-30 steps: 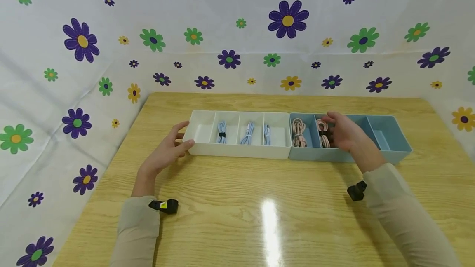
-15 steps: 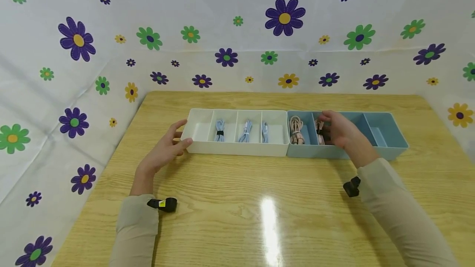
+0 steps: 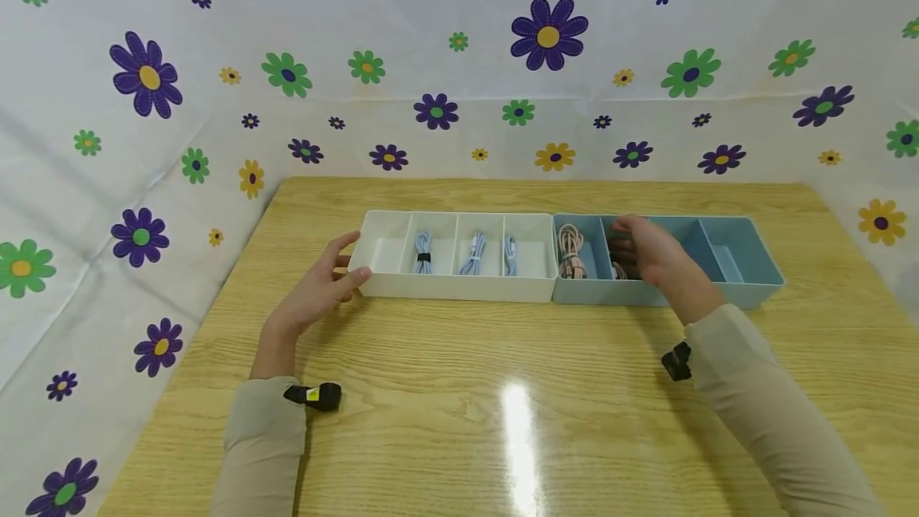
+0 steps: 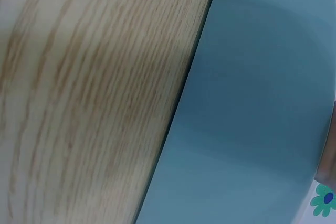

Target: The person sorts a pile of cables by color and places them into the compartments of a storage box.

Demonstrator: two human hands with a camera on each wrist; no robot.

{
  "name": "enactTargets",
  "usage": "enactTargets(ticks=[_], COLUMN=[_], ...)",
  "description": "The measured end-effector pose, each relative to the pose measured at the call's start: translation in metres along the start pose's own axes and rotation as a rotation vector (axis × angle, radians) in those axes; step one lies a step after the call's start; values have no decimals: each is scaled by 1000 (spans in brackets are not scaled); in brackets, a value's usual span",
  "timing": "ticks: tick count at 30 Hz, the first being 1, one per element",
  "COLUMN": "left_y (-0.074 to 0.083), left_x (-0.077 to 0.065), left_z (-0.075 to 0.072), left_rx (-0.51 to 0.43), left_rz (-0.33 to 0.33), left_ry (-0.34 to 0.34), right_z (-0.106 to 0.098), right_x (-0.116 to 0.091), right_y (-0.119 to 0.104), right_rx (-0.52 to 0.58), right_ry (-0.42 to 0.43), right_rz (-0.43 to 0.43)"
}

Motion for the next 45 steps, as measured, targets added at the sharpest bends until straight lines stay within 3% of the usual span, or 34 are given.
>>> enactTargets(ticks=[10, 15, 20, 30, 35, 40, 45], left_y=[6, 4, -3, 0, 3, 2, 2], left_x=[2, -1, -1, 0, 1, 0, 0], left_z=[-1, -1, 0, 0, 0, -1, -1], left_rx=[11, 15, 11, 14, 11, 7, 5], left_rz=[14, 8, -5, 0, 2, -1, 0], left_ry=[-4, -2, 0, 4, -5, -8, -14], right_z=[1, 2, 5, 2, 0, -3, -11], right_x=[-12, -19, -16, -20, -26, -37, -51], right_y=[-4, -9, -6, -5, -7, -9, -3], right_rx=[-31, -42, 18, -63, -42, 35, 75], right_ry=[70, 10, -58, -8, -14, -60, -128], right_rz=[-37, -84, -59, -75, -96, -138, -233])
Point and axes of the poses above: each hand's wrist, its own x-axis towards the middle knuckle, its own z-axis out of the palm, y = z × x, the point moved 2 cm from there along x, towards the middle knuckle, and after that the axes turned 10 degrees about z, right-handed, at the moved point
